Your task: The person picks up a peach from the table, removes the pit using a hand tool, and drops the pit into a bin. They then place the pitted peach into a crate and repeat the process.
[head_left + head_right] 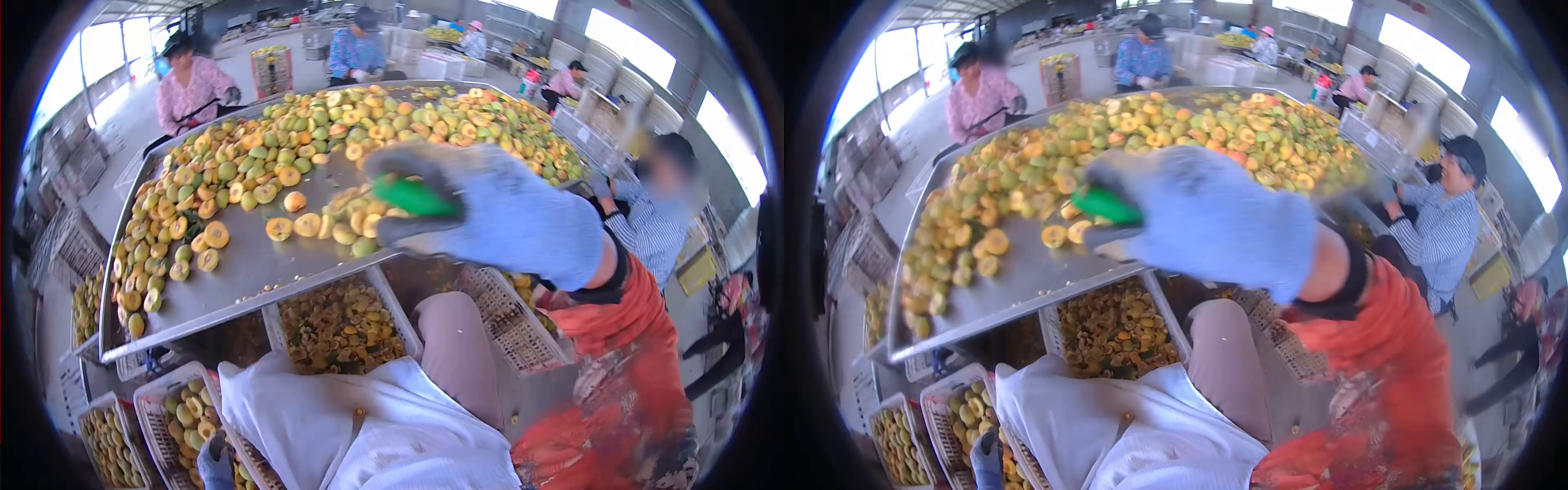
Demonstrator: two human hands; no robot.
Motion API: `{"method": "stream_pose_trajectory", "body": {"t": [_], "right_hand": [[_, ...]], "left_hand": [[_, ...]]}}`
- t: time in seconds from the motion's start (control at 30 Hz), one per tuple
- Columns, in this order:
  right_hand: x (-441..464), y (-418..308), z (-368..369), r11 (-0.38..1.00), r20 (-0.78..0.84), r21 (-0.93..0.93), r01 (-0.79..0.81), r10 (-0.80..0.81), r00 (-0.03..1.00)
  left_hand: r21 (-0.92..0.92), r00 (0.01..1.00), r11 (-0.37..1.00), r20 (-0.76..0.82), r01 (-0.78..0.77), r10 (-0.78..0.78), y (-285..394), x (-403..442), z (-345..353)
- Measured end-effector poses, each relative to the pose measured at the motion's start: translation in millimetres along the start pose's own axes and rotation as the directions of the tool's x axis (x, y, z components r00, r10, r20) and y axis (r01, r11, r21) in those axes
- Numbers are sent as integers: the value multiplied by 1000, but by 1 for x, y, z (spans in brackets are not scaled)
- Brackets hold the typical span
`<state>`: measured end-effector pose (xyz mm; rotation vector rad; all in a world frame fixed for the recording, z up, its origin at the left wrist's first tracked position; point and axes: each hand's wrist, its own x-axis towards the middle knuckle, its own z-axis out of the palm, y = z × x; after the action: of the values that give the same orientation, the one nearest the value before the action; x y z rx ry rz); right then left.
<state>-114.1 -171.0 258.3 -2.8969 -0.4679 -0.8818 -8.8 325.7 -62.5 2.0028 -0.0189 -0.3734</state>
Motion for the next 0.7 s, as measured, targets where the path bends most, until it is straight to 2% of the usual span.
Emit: {"method": "stream_pose_trajectory", "body": {"t": [0.03, 0.07, 0.1, 0.13, 0.17, 0.2, 0.23, 0.27, 0.3, 0.37, 0.43, 0.5, 0.57, 0.6, 0.63, 0.7], "right_hand": [[-4, -14, -18, 841, 73, 406, -358, 360, 930], [-3, -28, -37, 393, 280, 703, -593, 613, 739], [-21, -12, -34, 287, 176, 885, -366, 522, 835], [-42, 22, -22, 176, 21, 982, -75, 289, 957], [-45, 10, -19, 176, 17, 982, -70, 285, 958], [-51, -14, -17, -13, 9, 1000, -3, 537, 844], [-48, -37, -15, -168, 48, 979, 119, 748, 662], [-25, -54, -8, 218, -402, 915, 339, 446, 799], [-25, -62, -3, 241, -434, 900, 362, 424, 795], [-37, -74, 6, 240, -396, 918, 316, 520, 757], [-45, -79, 12, 253, -386, 922, 292, 561, 732], [-53, -78, 15, 266, -382, 924, 276, 589, 712], [-57, -78, 15, 279, -386, 922, 268, 611, 692], [-60, -77, 16, 282, -383, 923, 261, 621, 684], [-63, -77, 18, 287, -382, 924, 254, 627, 679], [-69, -76, 20, 293, -377, 925, 241, 640, 670]], "left_hand": [[168, 984, 975, -86, -143, 159, -25, -1, 0], [249, 984, 958, -66, -145, 166, -13, -15, 2], [334, 984, 929, -24, -159, 177, 1, -25, 3], [330, 986, 934, -54, -134, 160, -2, -37, 0], [432, 986, 891, -18, -140, 163, 1, -38, -2], [530, 985, 832, 37, -164, 171, 6, -35, -1], [532, 981, 826, 59, -188, 186, 12, -34, 1], [394, 995, 914, -8, -90, 102, 15, -35, 3], [238, 998, 971, -62, 15, 0, 14, -38, 7], [284, 999, 958, -32, -30, 40, -7, -30, 6], [55, 994, 998, -104, 37, -31, 0, -31, 7], [112, 997, 994, -71, -17, 25, -25, -22, -3], [173, 982, 974, -90, -148, 165, -44, -7, -12], [24, 995, 998, -78, -66, 68, -24, -5, -6], [107, 998, 994, -66, 7, 0, -5, -14, -2], [280, 990, 950, -40, 141, -135, 97, -46, 26]]}}
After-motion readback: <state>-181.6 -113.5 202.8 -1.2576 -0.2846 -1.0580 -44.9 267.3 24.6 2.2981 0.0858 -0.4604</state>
